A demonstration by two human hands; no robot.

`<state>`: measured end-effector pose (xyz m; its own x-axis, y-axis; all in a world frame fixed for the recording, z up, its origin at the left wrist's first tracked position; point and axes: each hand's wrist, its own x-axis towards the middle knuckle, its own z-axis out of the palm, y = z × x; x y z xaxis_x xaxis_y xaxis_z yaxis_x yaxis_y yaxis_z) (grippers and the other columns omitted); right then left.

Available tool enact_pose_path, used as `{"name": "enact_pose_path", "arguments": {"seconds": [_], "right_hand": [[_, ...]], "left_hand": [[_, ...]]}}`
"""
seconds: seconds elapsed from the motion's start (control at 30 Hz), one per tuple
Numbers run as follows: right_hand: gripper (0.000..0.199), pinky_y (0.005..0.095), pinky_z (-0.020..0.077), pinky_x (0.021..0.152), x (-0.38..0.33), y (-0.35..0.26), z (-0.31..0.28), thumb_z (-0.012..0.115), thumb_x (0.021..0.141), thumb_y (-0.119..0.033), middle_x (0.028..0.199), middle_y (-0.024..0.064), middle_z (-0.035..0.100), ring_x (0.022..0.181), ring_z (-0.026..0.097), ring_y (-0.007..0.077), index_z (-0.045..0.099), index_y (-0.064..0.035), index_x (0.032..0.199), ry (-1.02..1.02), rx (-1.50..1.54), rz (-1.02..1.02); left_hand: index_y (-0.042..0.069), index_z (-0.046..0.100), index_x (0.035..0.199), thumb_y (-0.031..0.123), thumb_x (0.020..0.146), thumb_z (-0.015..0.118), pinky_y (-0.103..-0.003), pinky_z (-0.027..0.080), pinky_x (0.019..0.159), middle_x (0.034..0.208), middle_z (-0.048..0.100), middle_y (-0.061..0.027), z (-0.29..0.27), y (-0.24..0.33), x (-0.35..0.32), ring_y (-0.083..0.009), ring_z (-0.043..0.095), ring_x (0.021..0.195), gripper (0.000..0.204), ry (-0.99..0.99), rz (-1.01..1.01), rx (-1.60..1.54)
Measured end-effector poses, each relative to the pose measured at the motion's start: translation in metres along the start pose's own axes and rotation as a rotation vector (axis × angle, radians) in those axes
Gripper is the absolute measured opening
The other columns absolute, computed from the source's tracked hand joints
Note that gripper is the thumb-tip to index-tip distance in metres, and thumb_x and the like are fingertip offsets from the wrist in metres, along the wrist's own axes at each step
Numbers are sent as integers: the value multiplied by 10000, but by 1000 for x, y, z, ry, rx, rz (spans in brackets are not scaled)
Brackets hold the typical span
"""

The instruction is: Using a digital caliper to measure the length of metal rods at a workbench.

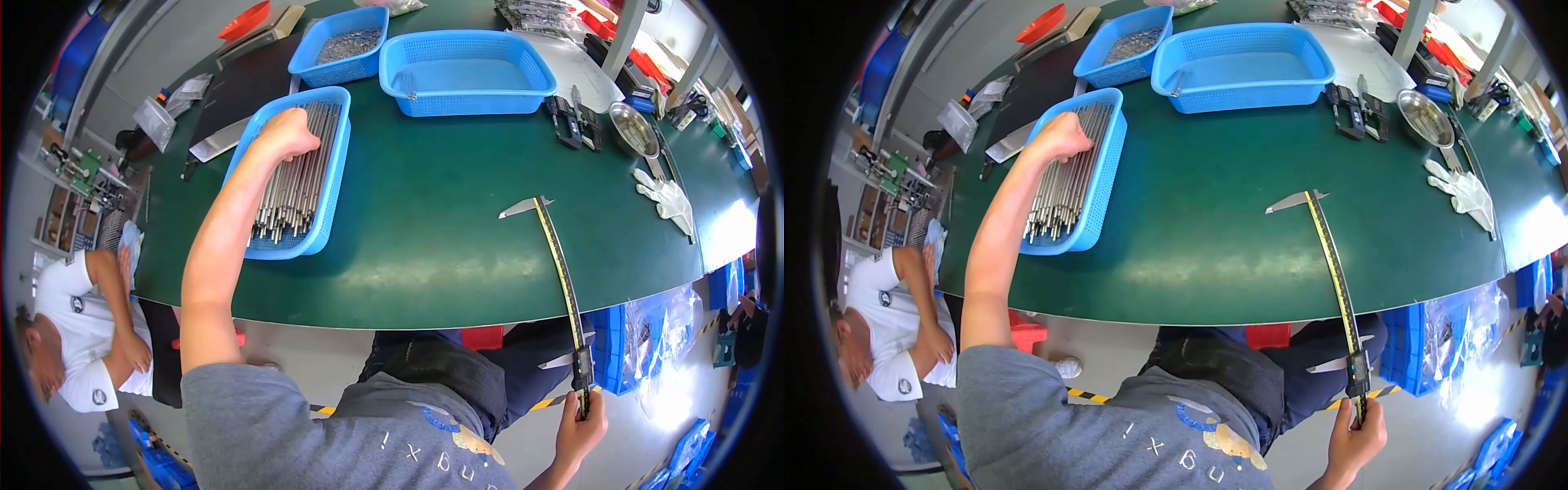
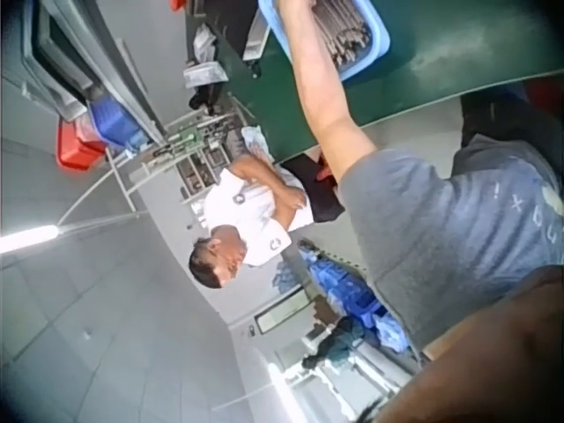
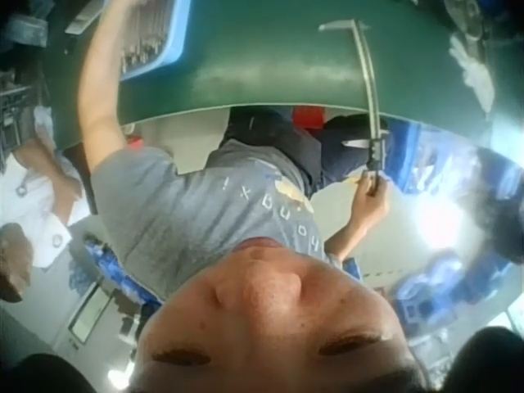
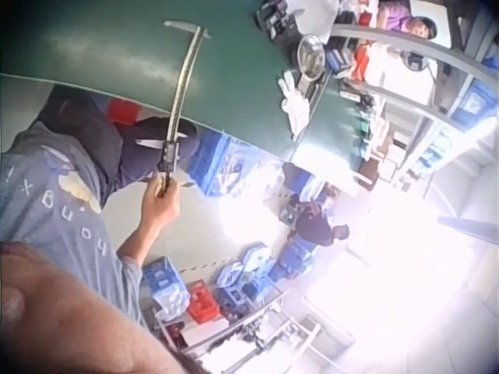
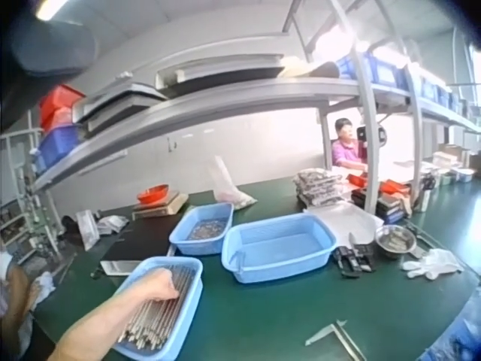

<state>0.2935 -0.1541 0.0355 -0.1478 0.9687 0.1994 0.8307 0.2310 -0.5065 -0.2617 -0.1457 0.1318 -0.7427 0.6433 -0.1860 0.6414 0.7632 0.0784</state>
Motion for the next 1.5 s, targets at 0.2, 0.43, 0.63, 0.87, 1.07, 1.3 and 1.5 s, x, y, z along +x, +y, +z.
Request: {"name": "enact_pose_path", "arguments": {"seconds": [0.2, 0.43, 0.63, 0.87, 1.07, 1.3, 1.5], "right_hand": [[228, 275, 254, 445, -4, 5, 1, 702, 818, -168, 536, 37, 387, 473, 325, 107, 547, -1, 814, 14, -31, 24], [271, 307, 345, 462, 4, -8, -5, 760, 741, -227, 557, 59, 460, 462, 439, 185, 579, -46, 828, -20, -20, 98], [291, 305, 358, 460, 3, -7, -3, 779, 718, -245, 553, 57, 471, 458, 455, 180, 581, -56, 817, -38, -49, 128], [293, 309, 364, 462, 0, -8, -6, 779, 712, -249, 556, 56, 477, 459, 464, 182, 585, -57, 817, -26, -44, 102], [294, 304, 371, 466, -1, -10, -5, 779, 712, -253, 560, 59, 485, 464, 476, 186, 585, -58, 814, -38, -51, 126], [297, 303, 374, 466, 1, -10, -5, 783, 709, -245, 564, 60, 492, 466, 478, 180, 586, -53, 820, -47, -55, 116], [294, 290, 366, 463, 1, -10, -5, 787, 707, -224, 562, 58, 481, 464, 464, 170, 584, -48, 827, -36, -48, 95]], "left_hand": [[-44, 628, 987, 224, 724, 695, -332, 533, 506, 785, 665, -114, 6, 7, 9, -222, 642, 624, 382, -65, -28, -116], [32, 628, 853, 196, 834, 671, -250, 512, 542, 750, 628, -40, -17, -37, 2, -118, 631, 644, 171, 93, 157, -648], [-13, 610, 1023, -42, 835, 635, -226, 512, 684, 881, 641, -48, -16, 102, -125, -98, 612, 777, 192, 534, 867, -757], [64, 639, 802, 86, 702, 666, -270, 546, 647, 816, 609, -31, 113, 176, -147, -179, 609, 741, 106, 676, 1859, -398], [60, 661, 858, 102, 717, 654, -335, 577, 745, 853, 626, -47, 143, 181, -137, -198, 634, 836, 147, 589, 1888, -324], [45, 630, 813, 94, 688, 639, -328, 553, 765, 852, 605, -47, 145, 185, -130, -203, 616, 824, 135, 498, 1792, -406], [51, 648, 862, 95, 701, 628, -330, 563, 752, 868, 611, -52, 145, 183, -130, -202, 625, 825, 168, 456, 1753, -408]]}}
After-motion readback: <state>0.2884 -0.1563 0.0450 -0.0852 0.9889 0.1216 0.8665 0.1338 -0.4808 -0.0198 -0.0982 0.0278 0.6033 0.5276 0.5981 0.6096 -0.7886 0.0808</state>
